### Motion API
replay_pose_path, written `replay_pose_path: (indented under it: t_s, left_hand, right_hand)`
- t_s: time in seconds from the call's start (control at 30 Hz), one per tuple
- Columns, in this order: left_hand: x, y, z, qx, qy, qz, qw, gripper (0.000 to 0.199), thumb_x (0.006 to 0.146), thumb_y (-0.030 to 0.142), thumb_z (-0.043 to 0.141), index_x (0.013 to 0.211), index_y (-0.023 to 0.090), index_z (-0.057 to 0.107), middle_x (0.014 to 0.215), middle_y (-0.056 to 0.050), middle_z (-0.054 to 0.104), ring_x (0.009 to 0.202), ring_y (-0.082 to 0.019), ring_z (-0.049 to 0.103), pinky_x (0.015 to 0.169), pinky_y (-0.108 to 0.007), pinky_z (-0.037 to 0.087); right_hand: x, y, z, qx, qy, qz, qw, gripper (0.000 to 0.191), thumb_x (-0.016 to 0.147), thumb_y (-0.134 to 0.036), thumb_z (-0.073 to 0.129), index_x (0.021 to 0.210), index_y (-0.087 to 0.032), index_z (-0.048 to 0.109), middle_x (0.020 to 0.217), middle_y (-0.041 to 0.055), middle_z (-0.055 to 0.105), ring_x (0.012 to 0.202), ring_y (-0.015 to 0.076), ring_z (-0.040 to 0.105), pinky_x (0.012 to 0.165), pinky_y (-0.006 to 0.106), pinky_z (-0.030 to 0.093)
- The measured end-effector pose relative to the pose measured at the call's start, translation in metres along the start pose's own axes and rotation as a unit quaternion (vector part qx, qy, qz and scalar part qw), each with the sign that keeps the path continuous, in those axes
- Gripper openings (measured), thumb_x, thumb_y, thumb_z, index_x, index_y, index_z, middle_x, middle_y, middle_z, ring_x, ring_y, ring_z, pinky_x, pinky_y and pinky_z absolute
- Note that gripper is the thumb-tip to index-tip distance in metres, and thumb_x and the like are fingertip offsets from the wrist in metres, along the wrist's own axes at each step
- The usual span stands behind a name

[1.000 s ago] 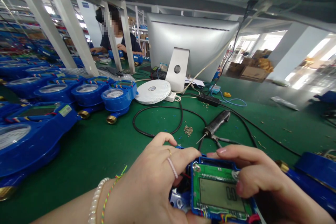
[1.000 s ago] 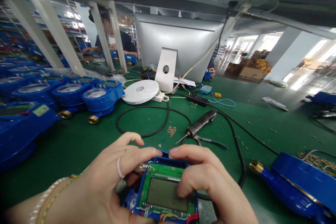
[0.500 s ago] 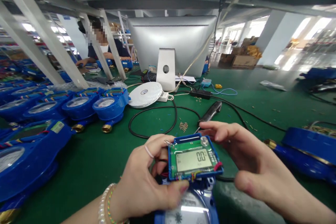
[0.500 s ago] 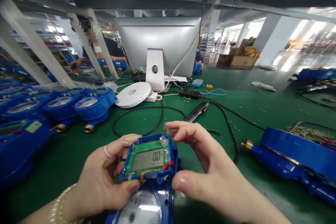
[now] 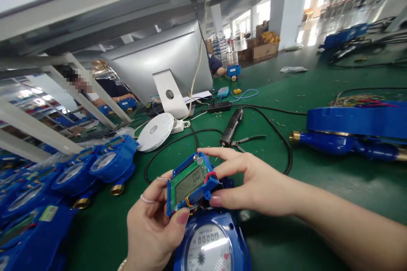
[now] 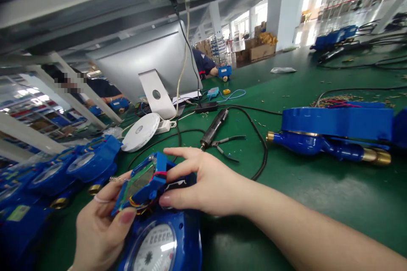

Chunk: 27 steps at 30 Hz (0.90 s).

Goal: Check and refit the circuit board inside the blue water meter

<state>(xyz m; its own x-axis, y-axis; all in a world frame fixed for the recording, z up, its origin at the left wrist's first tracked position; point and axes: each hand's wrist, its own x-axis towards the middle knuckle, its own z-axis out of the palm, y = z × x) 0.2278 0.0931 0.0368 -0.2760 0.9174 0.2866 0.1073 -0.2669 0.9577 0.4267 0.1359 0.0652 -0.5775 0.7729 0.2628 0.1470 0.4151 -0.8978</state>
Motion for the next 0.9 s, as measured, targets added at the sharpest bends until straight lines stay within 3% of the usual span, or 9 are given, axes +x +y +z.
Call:
replay_pose_path:
  t_s: [0.17, 0.3, 0.57, 0.67, 0.77, 0.9]
  left_hand:
    - [-0.001, 0.000, 0.001, 0.005, -0.013, 0.005, 1.000, 0.054, 0.059, 0.035, 0.082, 0.106, 0.015, 0.063, 0.087, -0.006, 0.074, 0.074, -0.024, 0.071, 0.067, -0.027, 0.060]
    - [-0.001, 0.001, 0.002, 0.008, -0.023, 0.002, 1.000, 0.056, 0.060, 0.037, 0.082, 0.107, 0.015, 0.062, 0.083, -0.006, 0.074, 0.072, -0.025, 0.071, 0.066, -0.028, 0.060]
    - [-0.003, 0.003, 0.006, -0.038, -0.032, -0.028, 0.998, 0.056, 0.058, 0.033, 0.084, 0.107, 0.016, 0.061, 0.089, -0.008, 0.074, 0.079, -0.026, 0.072, 0.068, -0.028, 0.061]
    - [-0.004, 0.006, 0.010, -0.110, -0.041, -0.047, 0.992, 0.050, 0.059, 0.027, 0.084, 0.104, 0.019, 0.063, 0.088, -0.004, 0.075, 0.078, -0.021, 0.072, 0.069, -0.023, 0.060]
    - [-0.006, 0.010, 0.015, -0.198, -0.045, -0.070, 0.977, 0.046, 0.059, 0.017, 0.084, 0.101, 0.023, 0.065, 0.087, 0.001, 0.075, 0.074, -0.014, 0.072, 0.070, -0.016, 0.057]
    - [-0.006, 0.012, 0.016, -0.222, -0.056, -0.088, 0.969, 0.050, 0.056, 0.006, 0.081, 0.102, 0.020, 0.065, 0.087, 0.000, 0.075, 0.077, -0.013, 0.071, 0.070, -0.013, 0.056]
  right_hand:
    - [0.002, 0.000, 0.016, 0.112, 0.021, -0.035, 0.993, 0.012, 0.073, -0.022, 0.077, 0.082, -0.016, 0.073, 0.122, 0.0019, 0.056, 0.116, 0.0133, 0.050, 0.106, 0.023, 0.033]
    - [0.003, 0.000, 0.021, 0.127, 0.034, -0.034, 0.991, 0.009, 0.073, -0.021, 0.077, 0.075, -0.015, 0.070, 0.110, 0.0013, 0.060, 0.108, 0.0128, 0.053, 0.104, 0.025, 0.034]
    - [0.002, 0.000, 0.020, 0.121, 0.022, -0.007, 0.992, 0.015, 0.073, -0.024, 0.077, 0.085, -0.019, 0.071, 0.111, 0.0017, 0.056, 0.108, 0.0160, 0.052, 0.101, 0.028, 0.039]
    - [0.002, -0.003, 0.022, 0.091, 0.031, -0.002, 0.995, 0.014, 0.074, -0.020, 0.074, 0.088, -0.020, 0.071, 0.116, 0.0007, 0.054, 0.110, 0.0164, 0.051, 0.102, 0.028, 0.038]
    - [0.005, -0.003, 0.028, 0.055, 0.035, 0.001, 0.998, 0.024, 0.073, -0.012, 0.071, 0.094, -0.024, 0.071, 0.121, -0.0007, 0.053, 0.114, 0.0179, 0.049, 0.103, 0.031, 0.038]
    - [0.005, 0.002, 0.034, 0.042, 0.030, 0.014, 0.999, 0.036, 0.075, -0.009, 0.065, 0.105, -0.029, 0.067, 0.129, -0.0021, 0.051, 0.118, 0.0196, 0.049, 0.106, 0.036, 0.038]
